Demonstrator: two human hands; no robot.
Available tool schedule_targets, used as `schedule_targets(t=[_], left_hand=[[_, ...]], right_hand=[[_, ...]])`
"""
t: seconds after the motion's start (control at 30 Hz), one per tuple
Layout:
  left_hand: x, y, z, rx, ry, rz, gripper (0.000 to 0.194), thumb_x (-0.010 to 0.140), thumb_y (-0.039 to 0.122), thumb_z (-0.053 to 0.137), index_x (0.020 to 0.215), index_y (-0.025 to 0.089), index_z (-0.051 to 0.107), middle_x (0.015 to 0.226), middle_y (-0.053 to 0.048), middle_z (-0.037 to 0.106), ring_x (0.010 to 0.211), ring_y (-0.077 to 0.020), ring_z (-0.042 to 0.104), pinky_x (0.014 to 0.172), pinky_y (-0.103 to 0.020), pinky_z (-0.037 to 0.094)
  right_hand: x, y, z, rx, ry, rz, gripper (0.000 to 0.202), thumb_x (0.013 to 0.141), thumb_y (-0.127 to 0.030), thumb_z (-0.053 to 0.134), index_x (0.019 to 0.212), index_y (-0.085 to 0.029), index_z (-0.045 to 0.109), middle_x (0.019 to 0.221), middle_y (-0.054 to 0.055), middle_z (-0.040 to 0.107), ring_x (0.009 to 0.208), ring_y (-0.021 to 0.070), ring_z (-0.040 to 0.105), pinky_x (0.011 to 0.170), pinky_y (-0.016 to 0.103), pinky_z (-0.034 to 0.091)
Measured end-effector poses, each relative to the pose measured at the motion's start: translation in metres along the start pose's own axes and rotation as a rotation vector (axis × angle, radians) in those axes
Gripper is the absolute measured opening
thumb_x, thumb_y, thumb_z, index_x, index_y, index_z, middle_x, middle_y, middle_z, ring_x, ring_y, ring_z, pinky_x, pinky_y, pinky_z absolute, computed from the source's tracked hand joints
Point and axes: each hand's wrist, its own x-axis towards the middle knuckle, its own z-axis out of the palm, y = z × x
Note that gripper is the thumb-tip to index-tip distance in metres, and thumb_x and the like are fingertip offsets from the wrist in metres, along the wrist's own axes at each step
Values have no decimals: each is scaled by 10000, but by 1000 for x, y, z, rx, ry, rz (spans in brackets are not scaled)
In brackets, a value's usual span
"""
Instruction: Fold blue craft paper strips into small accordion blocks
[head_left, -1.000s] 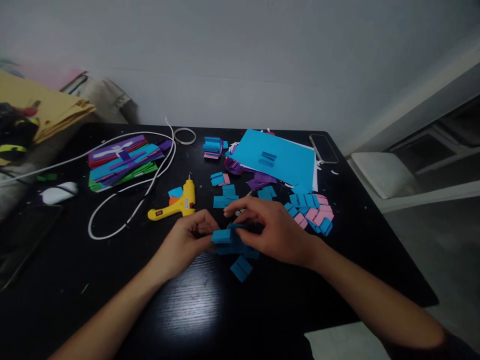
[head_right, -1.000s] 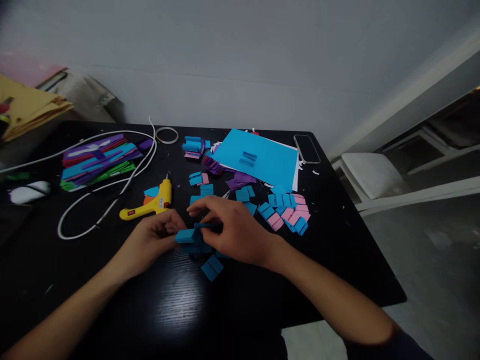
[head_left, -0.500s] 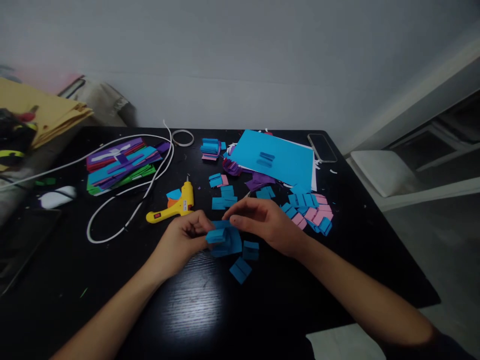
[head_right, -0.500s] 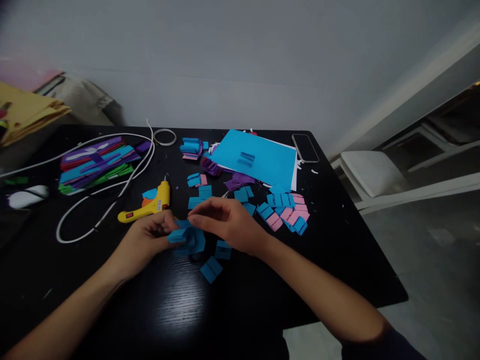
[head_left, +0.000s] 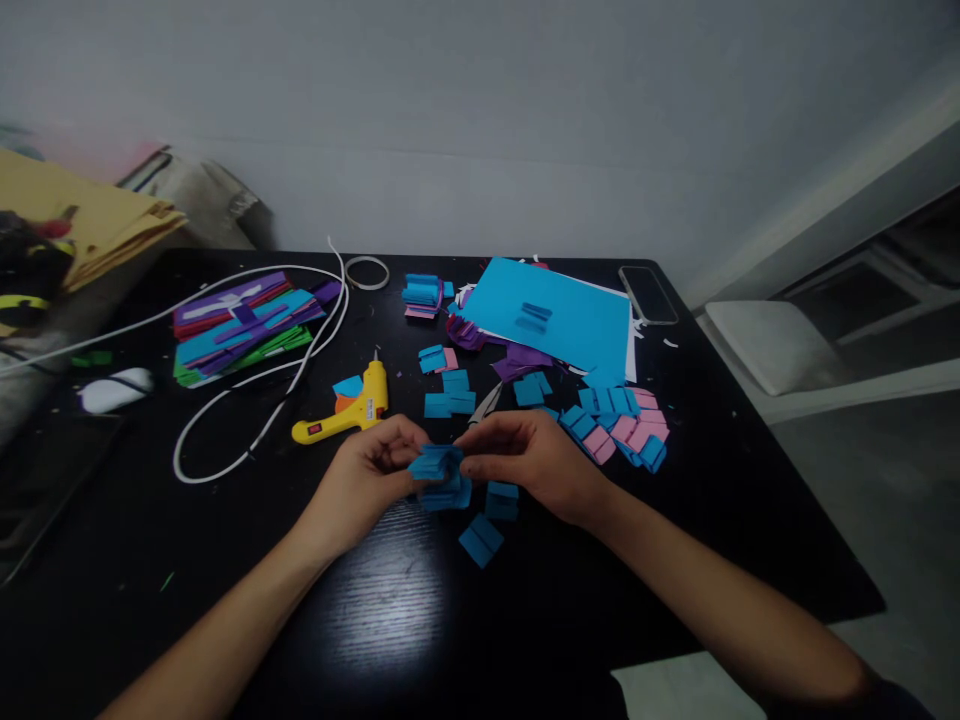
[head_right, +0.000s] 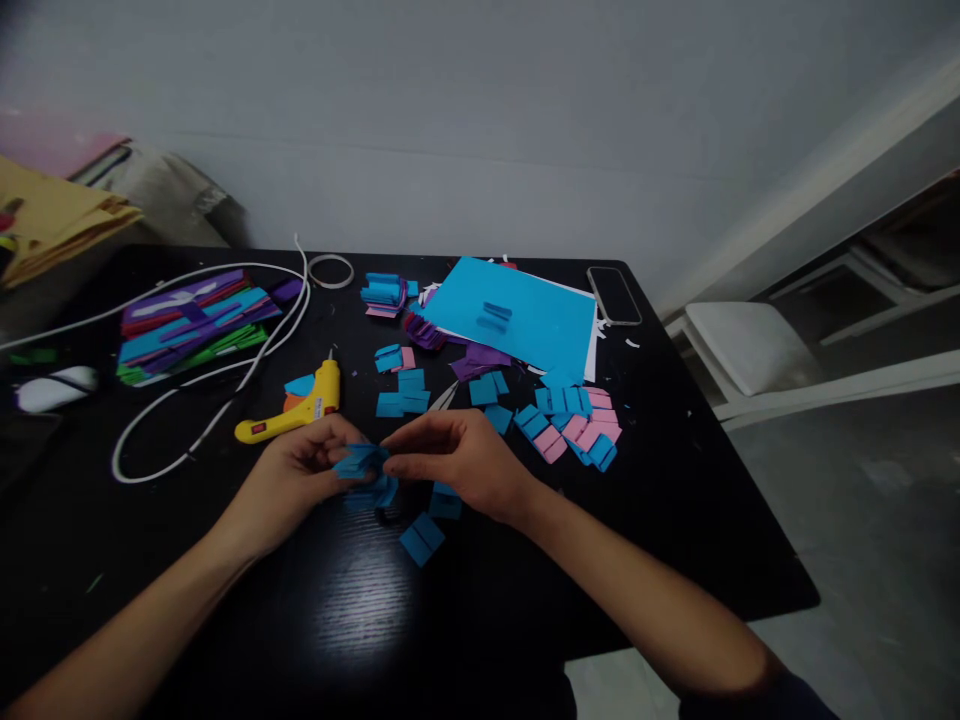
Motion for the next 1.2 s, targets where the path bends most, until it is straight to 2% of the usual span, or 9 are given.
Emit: schedule_targets(t=[0.2,0.4,0.6,0.8,0.93,1.2], left_hand=[[-1,0,1,63,-13,15,224,750,249,867,761,162,661,584,43,657,511,-95,588,512,-193,471],[0,1,3,77,-10,32,223,774,258,844,743,168,643,566,40,652,511,-107,607,510,-201,484],[-1,-2,4,75,-10,22,223,772,258,846,749,163,645,557,49,637,479,-96,593,481,-190,484],[-1,-2,5,60,-15,-15,263,760,292,866,747,169,635,541,54,638,440,-99,589,450,-189,483],[0,-1,5,73,-27,-6,272,763,309,875,760,163,646,558,29,665,478,-119,616,487,-213,512],[-1,0,2,49,-84,0,261,804,336,856,826,159,665,642,15,684,551,-132,652,559,-239,549]], right_hand=[[-5,0,5,-73,83,-91,270,665,-280,963,873,-210,805,855,-1,800,785,147,757,789,297,626],[-6,-3,3,-42,-7,-17,212,781,-280,882,975,-217,825,915,15,811,820,146,764,777,285,637],[-6,2,3,44,10,23,245,730,-248,918,956,-219,826,889,4,817,782,148,774,766,291,645],[-8,4,6,14,74,-25,242,709,-276,937,908,-208,819,833,1,801,744,148,760,717,281,636],[-9,5,7,-18,100,-41,256,711,-297,936,921,-218,813,870,6,804,783,159,760,736,296,634],[-9,6,4,44,50,18,213,771,-313,895,956,-232,829,897,8,809,810,158,769,784,313,653]])
